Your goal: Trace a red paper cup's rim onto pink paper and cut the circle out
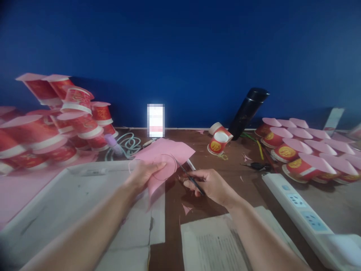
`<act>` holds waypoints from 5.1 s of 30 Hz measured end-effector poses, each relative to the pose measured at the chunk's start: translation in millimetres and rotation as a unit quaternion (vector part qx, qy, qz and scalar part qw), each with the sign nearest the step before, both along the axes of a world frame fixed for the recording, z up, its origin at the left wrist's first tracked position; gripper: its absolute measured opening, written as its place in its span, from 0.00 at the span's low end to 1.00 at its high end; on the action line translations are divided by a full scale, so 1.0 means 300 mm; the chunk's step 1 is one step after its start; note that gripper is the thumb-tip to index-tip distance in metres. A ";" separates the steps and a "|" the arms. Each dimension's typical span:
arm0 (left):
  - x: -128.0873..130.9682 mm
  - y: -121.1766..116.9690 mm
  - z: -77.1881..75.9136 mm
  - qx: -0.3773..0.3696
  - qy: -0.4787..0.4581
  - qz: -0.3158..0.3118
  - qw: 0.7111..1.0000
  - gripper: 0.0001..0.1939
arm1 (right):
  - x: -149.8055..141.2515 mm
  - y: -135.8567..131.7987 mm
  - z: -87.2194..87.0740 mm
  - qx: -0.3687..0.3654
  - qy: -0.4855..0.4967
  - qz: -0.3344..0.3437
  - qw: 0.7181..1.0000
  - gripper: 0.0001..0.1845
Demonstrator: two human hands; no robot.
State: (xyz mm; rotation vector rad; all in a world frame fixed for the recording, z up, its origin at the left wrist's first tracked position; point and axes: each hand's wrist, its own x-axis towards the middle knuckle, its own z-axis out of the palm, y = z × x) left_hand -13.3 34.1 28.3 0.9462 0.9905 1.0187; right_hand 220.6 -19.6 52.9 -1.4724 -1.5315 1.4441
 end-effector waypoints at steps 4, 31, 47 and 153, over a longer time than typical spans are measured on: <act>0.000 -0.004 0.009 0.000 0.004 -0.018 1.000 0.21 | 0.000 -0.001 0.002 -0.006 0.006 -0.002 1.000 0.28; -0.005 -0.007 0.039 -0.013 0.042 -0.030 0.999 0.24 | -0.001 -0.010 0.023 -0.017 0.050 -0.020 0.998 0.28; -0.016 -0.001 0.050 -0.013 0.034 -0.045 0.998 0.24 | 0.011 -0.009 0.011 -0.012 0.065 -0.005 0.998 0.26; -0.040 0.000 0.063 0.058 0.040 -0.116 0.991 0.21 | 0.034 -0.020 0.015 -0.035 0.051 0.056 0.997 0.19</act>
